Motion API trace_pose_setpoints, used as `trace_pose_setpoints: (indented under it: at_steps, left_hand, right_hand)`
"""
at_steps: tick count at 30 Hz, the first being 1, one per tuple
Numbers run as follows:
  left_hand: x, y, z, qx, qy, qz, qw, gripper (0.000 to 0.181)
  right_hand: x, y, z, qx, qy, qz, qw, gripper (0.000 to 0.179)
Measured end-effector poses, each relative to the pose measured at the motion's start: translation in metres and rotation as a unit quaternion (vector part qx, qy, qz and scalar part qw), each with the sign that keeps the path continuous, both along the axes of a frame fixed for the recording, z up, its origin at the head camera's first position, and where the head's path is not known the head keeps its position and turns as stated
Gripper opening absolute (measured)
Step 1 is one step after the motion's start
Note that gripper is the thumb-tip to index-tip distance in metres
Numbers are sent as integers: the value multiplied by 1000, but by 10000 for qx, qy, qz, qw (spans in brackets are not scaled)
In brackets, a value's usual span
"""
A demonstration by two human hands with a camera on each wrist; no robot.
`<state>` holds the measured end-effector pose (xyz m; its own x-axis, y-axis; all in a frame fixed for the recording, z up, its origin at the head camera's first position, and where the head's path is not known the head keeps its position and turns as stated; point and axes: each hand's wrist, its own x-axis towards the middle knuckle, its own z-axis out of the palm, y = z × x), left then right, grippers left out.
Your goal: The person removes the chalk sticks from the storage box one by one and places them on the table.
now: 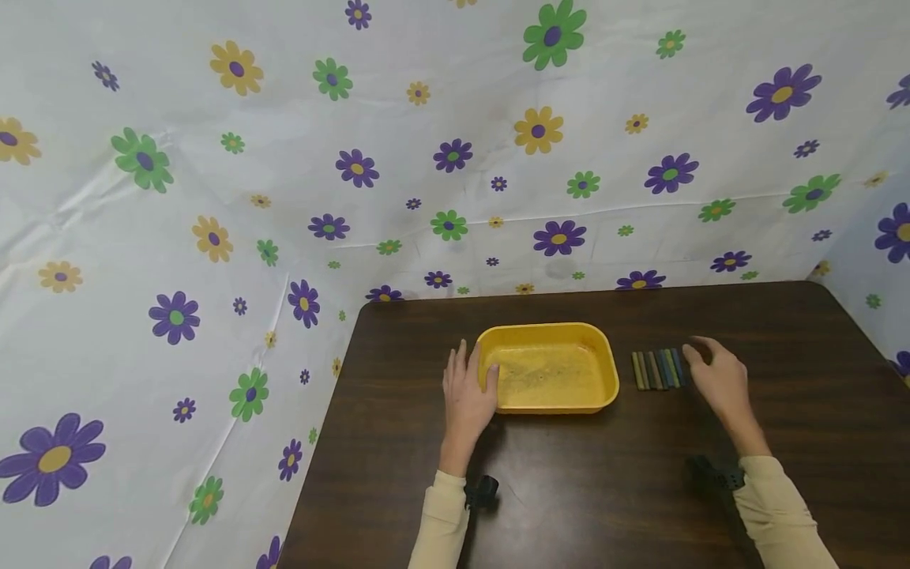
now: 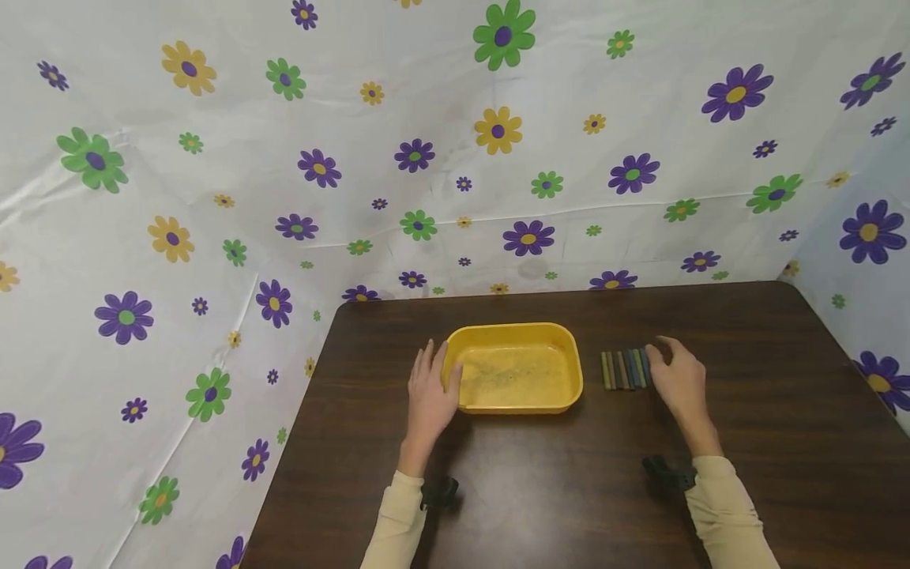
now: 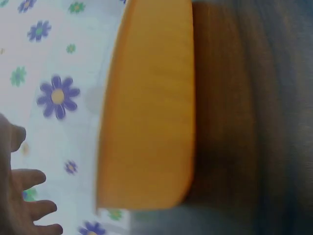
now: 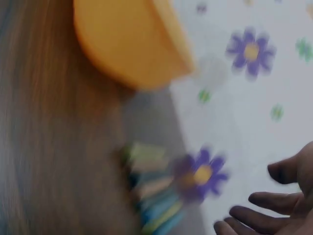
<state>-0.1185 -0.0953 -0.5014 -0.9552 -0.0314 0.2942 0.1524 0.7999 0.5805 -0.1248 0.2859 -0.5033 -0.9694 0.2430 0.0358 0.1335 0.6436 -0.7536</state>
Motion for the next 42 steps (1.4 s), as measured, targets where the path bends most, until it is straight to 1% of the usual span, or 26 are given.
trace_pose_setpoints:
  at_steps: [2, 4, 6, 7, 9, 12, 15, 18, 20, 22, 26, 30, 37, 42]
  left_hand:
    - [0, 6, 9, -588, -35, -253, 9979, 61]
    - [2, 13, 17, -1039, -146, -447, 9935, 64]
    - [5, 19, 24, -1378, -225, -595, 9884, 65]
    - [5, 23, 26, -1523, -220, -656, 9859, 65]
    - [7, 29, 29, -1677, -276, -774, 9824, 64]
    - [8, 35, 28, -1793, -209, -864, 9798, 64]
    - [10, 36, 25, -1915, -231, -841, 9776, 64]
    - [13, 33, 23, -2017, -238, -786, 9760, 65]
    - [15, 32, 22, -2060, -246, -783, 9751, 66]
    - [17, 31, 22, -2014, -248, -826, 9757, 66]
    - [20, 31, 24, -1912, -157, -952, 9768, 66]
    - [21, 31, 24, -1898, -69, -972, 9770, 65]
    - [21, 31, 20, -1997, -197, -936, 9752, 66]
    - [22, 33, 17, -1883, -267, -978, 9769, 66]
  right_hand:
    - [8, -15, 16, -36, 310, 308, 9990, 59]
    - [16, -34, 28, 59, 688, 557, 9961, 60]
    - [23, -56, 37, 226, 952, 829, 9917, 60]
    - [25, -66, 40, 350, 1009, 967, 9896, 62]
    - [29, -85, 43, 653, 1085, 1241, 9842, 66]
    - [30, -107, 42, 1244, 1101, 1530, 9742, 73]
    - [29, -122, 36, 1802, 1118, 1623, 9637, 77]
    - [27, -131, 30, 2137, 1062, 1665, 9567, 81]
    - [27, -134, 27, 2214, 1061, 1691, 9545, 81]
    - [26, -135, 25, 2210, 1085, 1694, 9543, 81]
    - [29, -134, 25, 2076, 1035, 1663, 9584, 80]
    - [33, -133, 25, 1951, 917, 1717, 9613, 79]
    - [35, -132, 24, 1825, 677, 1893, 9624, 78]
    - [36, -129, 25, 1720, 638, 1919, 9641, 78]
